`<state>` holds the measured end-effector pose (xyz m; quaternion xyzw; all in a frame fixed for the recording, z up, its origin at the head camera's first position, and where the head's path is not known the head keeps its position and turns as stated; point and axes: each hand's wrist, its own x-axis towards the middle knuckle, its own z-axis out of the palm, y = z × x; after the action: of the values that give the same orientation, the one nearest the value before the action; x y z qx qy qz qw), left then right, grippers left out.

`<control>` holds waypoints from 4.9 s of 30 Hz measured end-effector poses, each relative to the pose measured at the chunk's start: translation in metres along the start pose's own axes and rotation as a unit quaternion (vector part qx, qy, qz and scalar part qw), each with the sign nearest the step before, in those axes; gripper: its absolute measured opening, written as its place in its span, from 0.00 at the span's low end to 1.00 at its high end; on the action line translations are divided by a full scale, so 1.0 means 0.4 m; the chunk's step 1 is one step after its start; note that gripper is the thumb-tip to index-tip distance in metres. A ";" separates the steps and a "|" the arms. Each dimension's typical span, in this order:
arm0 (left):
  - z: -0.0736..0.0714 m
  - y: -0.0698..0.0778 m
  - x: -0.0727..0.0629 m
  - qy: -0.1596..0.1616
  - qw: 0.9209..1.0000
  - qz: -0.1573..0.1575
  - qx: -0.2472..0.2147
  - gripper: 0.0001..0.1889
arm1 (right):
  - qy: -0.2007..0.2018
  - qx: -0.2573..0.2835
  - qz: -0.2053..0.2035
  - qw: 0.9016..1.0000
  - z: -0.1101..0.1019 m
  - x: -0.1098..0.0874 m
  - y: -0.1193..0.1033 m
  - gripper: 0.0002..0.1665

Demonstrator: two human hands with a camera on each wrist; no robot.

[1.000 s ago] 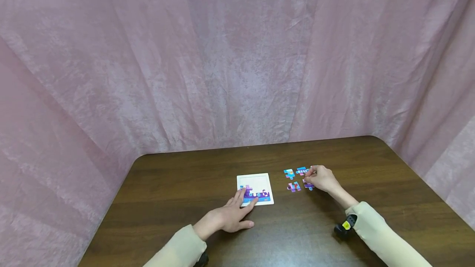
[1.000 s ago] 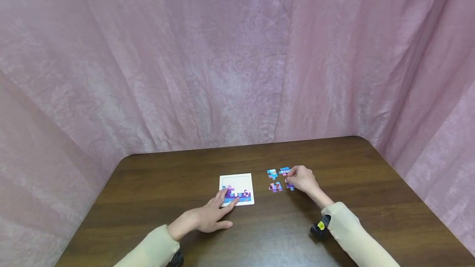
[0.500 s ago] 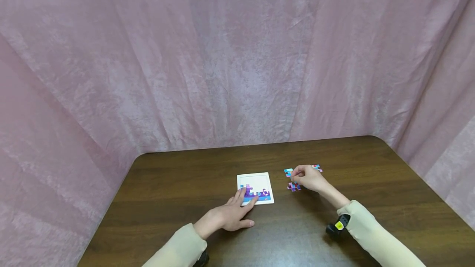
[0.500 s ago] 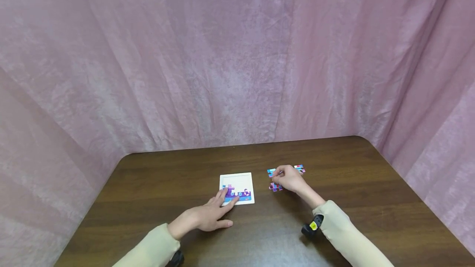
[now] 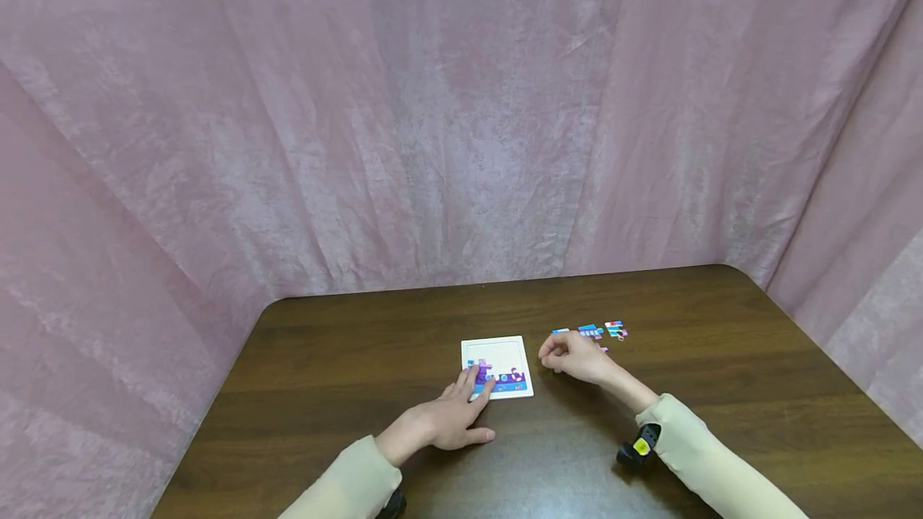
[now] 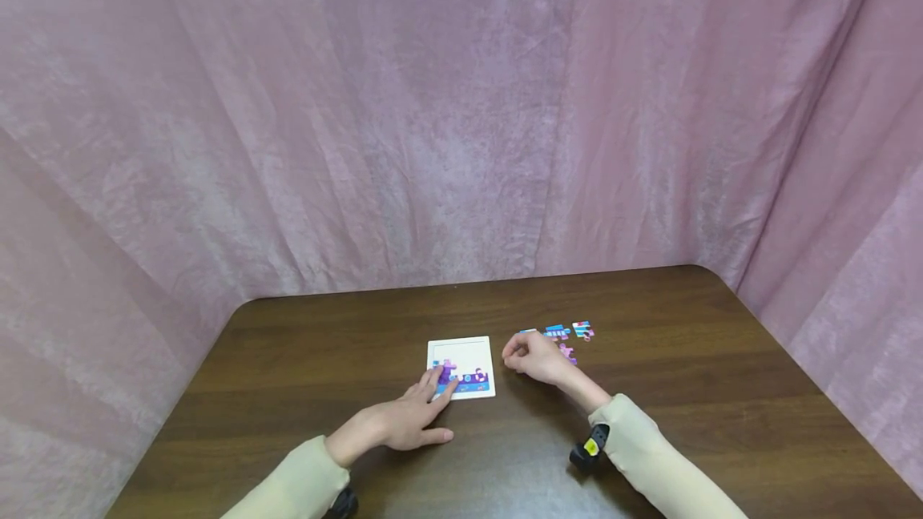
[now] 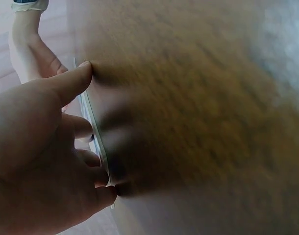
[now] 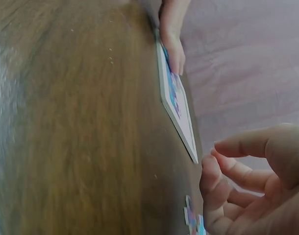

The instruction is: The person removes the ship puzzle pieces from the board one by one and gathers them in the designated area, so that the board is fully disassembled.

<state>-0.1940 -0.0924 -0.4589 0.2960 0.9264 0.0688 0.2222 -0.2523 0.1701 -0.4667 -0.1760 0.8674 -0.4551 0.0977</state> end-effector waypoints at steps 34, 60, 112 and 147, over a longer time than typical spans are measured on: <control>0.008 0.012 -0.048 0.004 0.999 0.010 0.042 0.42 | -0.070 -0.084 -0.098 0.989 0.056 0.025 -0.016 0.06; 0.028 0.044 -0.052 0.029 0.997 -0.018 0.073 0.51 | 0.012 -0.103 -0.064 0.993 0.149 0.093 -0.064 0.06; 0.034 0.056 -0.043 0.019 0.991 -0.047 0.124 0.56 | 0.017 0.081 0.058 0.995 0.034 0.042 -0.024 0.08; 0.031 0.062 -0.055 0.037 0.990 -0.033 0.136 0.55 | 0.021 0.107 0.093 0.990 -0.074 -0.033 0.038 0.11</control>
<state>-0.1595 -0.0849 -0.4555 0.2895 0.9441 -0.0542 0.1480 -0.2530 0.2054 -0.4623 -0.0736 0.8284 -0.5376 0.1392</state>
